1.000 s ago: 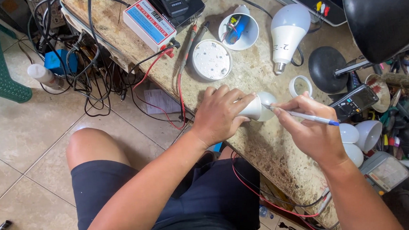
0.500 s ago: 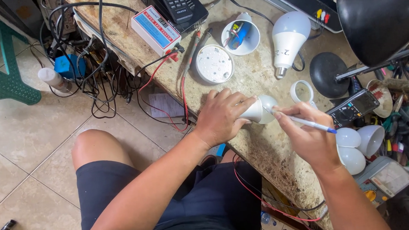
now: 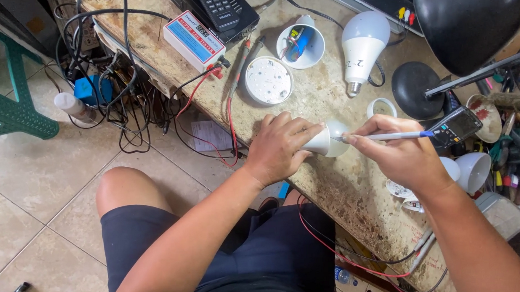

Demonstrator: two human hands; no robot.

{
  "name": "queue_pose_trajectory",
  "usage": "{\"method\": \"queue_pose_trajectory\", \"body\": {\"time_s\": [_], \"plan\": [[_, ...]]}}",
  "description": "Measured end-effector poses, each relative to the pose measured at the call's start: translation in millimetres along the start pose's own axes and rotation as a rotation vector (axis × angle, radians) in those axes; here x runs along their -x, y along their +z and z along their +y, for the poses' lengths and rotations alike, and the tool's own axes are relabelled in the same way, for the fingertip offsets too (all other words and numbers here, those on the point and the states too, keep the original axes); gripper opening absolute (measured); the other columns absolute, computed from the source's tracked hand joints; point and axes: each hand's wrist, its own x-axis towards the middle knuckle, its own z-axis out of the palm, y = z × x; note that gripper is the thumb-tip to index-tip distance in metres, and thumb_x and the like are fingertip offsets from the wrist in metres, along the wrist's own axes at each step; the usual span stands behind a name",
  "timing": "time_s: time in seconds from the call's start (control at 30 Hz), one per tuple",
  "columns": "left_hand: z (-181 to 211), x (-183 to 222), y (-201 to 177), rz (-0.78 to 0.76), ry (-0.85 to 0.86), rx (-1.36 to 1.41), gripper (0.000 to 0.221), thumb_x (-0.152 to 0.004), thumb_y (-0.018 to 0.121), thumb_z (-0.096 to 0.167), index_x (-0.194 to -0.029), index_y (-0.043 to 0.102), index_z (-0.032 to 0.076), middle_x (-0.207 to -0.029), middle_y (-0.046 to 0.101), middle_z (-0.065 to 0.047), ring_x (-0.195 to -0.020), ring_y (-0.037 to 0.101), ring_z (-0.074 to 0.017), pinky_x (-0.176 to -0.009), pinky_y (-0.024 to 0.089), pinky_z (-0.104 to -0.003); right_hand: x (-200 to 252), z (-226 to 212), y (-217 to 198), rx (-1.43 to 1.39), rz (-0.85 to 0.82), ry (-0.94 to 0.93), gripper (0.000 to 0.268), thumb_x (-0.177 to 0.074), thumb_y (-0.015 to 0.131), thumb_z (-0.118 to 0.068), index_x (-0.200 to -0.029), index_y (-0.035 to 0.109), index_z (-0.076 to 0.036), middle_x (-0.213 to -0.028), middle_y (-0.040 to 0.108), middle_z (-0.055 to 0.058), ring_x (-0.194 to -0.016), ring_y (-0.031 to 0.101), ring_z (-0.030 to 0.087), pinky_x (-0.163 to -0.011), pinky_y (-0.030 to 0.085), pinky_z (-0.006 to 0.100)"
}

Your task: Marking LED bulbs with a pen and testing them on a repair bench.

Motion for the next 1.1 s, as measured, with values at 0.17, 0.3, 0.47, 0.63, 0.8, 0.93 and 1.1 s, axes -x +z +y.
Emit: {"method": "queue_pose_trajectory", "body": {"time_s": [0.17,0.3,0.47,0.63,0.8,0.93,1.1], "plan": [[0.5,-0.8,-0.9,0.002,0.013,0.049,0.065,-0.077,0.084,0.032,-0.137,0.062,0.023,-0.119,0.067,0.004,-0.098,0.053,-0.0271,-0.079,0.041,-0.044,3.7,-1.2,2.6,-0.049,-0.015,-0.016,0.012,-0.087,0.080,-0.014,-0.088,0.077,-0.002,-0.076,0.076,0.006,-0.060,0.058,0.010,-0.053,0.044,0.026],[0.2,-1.6,0.6,-0.011,-0.055,0.067,0.062,-0.083,0.079,0.044,-0.140,0.060,0.028,-0.113,0.064,0.006,-0.097,0.056,-0.0187,-0.089,0.045,-0.037,6.8,-1.8,8.4,0.046,0.105,-0.076,0.011,-0.087,0.075,-0.010,-0.094,0.078,-0.002,-0.080,0.076,0.021,-0.091,0.075,0.035,-0.092,0.052,0.045],[-2.6,-3.1,3.8,-0.008,-0.061,0.047,0.066,-0.083,0.078,0.047,-0.143,0.058,0.026,-0.113,0.063,0.005,-0.096,0.056,-0.0202,-0.087,0.046,-0.038,7.7,-1.2,13.2,0.032,0.155,-0.085,0.011,-0.088,0.076,-0.013,-0.094,0.077,-0.004,-0.084,0.078,0.016,-0.095,0.076,0.032,-0.097,0.050,0.043],[-2.3,-6.0,3.0,-0.023,-0.095,0.060,0.065,-0.084,0.076,0.048,-0.141,0.059,0.024,-0.111,0.063,0.002,-0.097,0.058,-0.0240,-0.088,0.046,-0.041,5.4,-1.5,15.4,0.067,0.192,-0.126,0.010,-0.090,0.075,-0.011,-0.095,0.076,-0.003,-0.088,0.078,0.019,-0.098,0.075,0.039,-0.097,0.050,0.048],[-3.4,-7.8,4.0,-0.030,-0.113,0.069,0.062,-0.085,0.073,0.050,-0.140,0.060,0.023,-0.110,0.063,0.001,-0.096,0.059,-0.0248,-0.088,0.046,-0.042,6.3,-8.0,21.5,0.109,0.225,-0.154,0.009,-0.091,0.077,-0.012,-0.094,0.077,-0.004,-0.089,0.078,0.019,-0.096,0.075,0.040,-0.094,0.052,0.049],[-4.4,-7.3,5.5,-0.032,-0.121,0.066,0.063,-0.084,0.074,0.049,-0.140,0.059,0.023,-0.110,0.064,0.000,-0.096,0.060,-0.0259,-0.088,0.046,-0.043,10.4,-23.6,24.5,0.135,0.248,-0.184,0.010,-0.091,0.081,-0.015,-0.093,0.076,-0.006,-0.090,0.078,0.017,-0.098,0.075,0.037,-0.095,0.052,0.048],[-1.9,-7.9,-0.3,-0.028,-0.129,0.078,0.063,-0.084,0.074,0.048,-0.140,0.059,0.022,-0.109,0.063,0.000,-0.096,0.059,-0.0269,-0.087,0.046,-0.043,10.0,-22.0,28.8,0.152,0.273,-0.208,0.009,-0.093,0.079,-0.013,-0.095,0.075,-0.005,-0.095,0.078,0.017,-0.102,0.073,0.039,-0.107,0.047,0.051]]}}
